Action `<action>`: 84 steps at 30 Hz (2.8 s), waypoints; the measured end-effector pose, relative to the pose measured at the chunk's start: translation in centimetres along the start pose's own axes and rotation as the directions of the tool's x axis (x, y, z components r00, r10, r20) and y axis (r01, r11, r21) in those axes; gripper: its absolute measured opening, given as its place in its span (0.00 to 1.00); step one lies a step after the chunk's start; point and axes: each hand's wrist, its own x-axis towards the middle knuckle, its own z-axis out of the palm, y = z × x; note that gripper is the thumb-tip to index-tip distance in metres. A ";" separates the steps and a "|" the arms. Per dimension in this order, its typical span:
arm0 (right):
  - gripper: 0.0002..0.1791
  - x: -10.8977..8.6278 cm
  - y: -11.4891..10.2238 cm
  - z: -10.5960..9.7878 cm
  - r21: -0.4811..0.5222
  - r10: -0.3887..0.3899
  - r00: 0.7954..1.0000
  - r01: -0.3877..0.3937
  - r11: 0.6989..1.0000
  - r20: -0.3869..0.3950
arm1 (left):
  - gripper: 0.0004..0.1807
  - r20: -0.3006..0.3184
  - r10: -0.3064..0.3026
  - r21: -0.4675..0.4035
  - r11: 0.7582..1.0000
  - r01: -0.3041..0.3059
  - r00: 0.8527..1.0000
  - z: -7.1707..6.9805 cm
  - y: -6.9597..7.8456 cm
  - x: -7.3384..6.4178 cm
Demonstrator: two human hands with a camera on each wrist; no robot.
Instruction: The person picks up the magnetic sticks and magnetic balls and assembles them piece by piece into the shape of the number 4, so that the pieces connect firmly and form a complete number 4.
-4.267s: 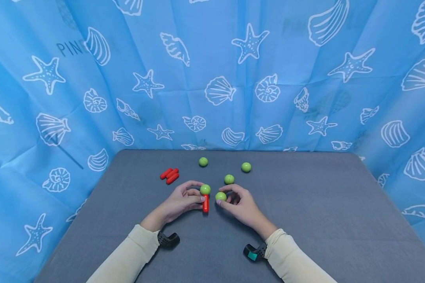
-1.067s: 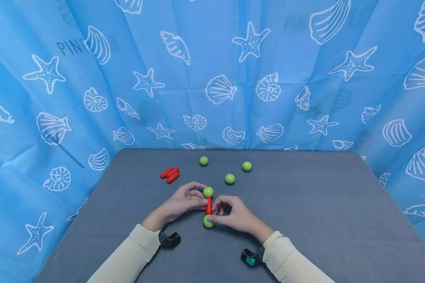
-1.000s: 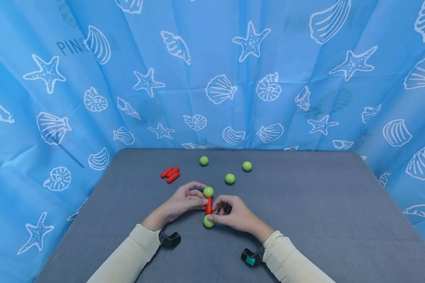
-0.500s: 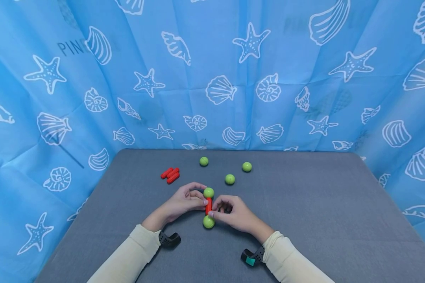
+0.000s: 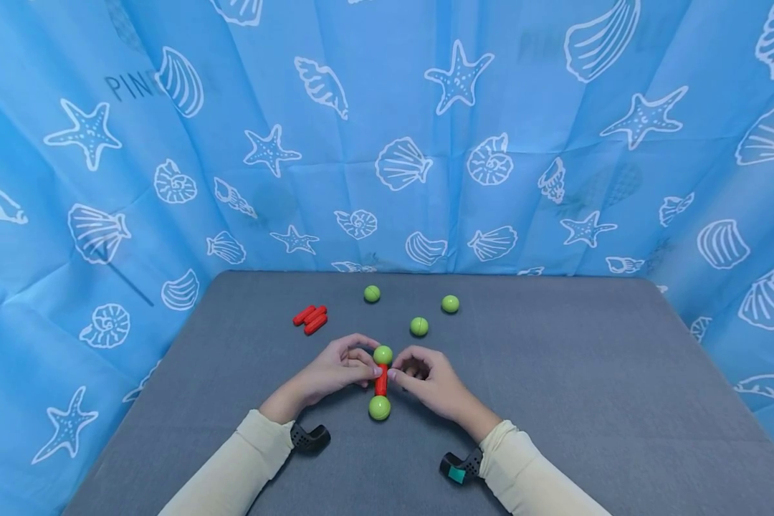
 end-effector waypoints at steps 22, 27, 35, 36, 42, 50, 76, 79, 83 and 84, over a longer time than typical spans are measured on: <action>0.18 0.4 0.4 -0.7 -0.136 0.081 0.996 -0.084 0.987 -0.032 | 0.26 0.050 0.016 0.019 1.000 -0.017 0.999 0.0 0.0 0.1; 0.19 0.3 0.3 -0.7 -0.143 0.078 0.997 -0.080 0.987 -0.018 | 0.26 0.053 0.018 0.006 1.000 -0.018 0.998 0.0 0.0 0.1; 0.18 0.3 0.6 -0.7 -0.129 0.056 0.998 -0.057 0.990 -0.016 | 0.23 0.037 -0.004 -0.022 1.000 0.005 0.999 -0.2 0.4 0.0; 0.17 0.3 0.6 -0.7 -0.126 0.054 0.998 -0.056 0.990 -0.015 | 0.23 0.033 -0.009 -0.022 1.000 0.009 0.999 -0.3 0.5 0.0; 0.18 0.2 0.5 -0.8 -0.106 0.044 0.999 -0.045 0.993 -0.005 | 0.24 -0.034 0.015 0.012 1.000 -0.015 0.999 -1.0 0.9 0.0; 0.20 0.1 0.2 -1.0 -0.096 0.024 0.999 -0.021 0.995 0.035 | 0.22 -0.360 0.190 0.114 0.981 -0.159 0.914 -3.5 1.4 -0.3; 0.18 0.0 0.4 -0.9 -0.085 0.026 0.999 -0.024 0.996 0.025 | 0.14 -0.575 0.231 0.424 0.904 0.045 0.785 -8.6 0.0 -1.6; 0.18 0.1 0.4 -0.9 -0.084 0.023 0.999 -0.020 0.996 0.027 | 0.13 -0.567 0.228 0.429 0.902 0.047 0.791 -8.7 -0.1 -1.7; 0.18 0.1 0.5 -0.9 -0.085 0.019 0.999 -0.017 0.996 0.029 | 0.13 -0.569 0.214 0.422 0.905 0.059 0.794 -8.8 0.0 -1.7; 0.18 0.1 0.5 -0.9 -0.084 0.019 0.999 -0.017 0.996 0.030 | 0.13 -0.570 0.208 0.420 0.905 0.064 0.795 -8.8 0.0 -1.7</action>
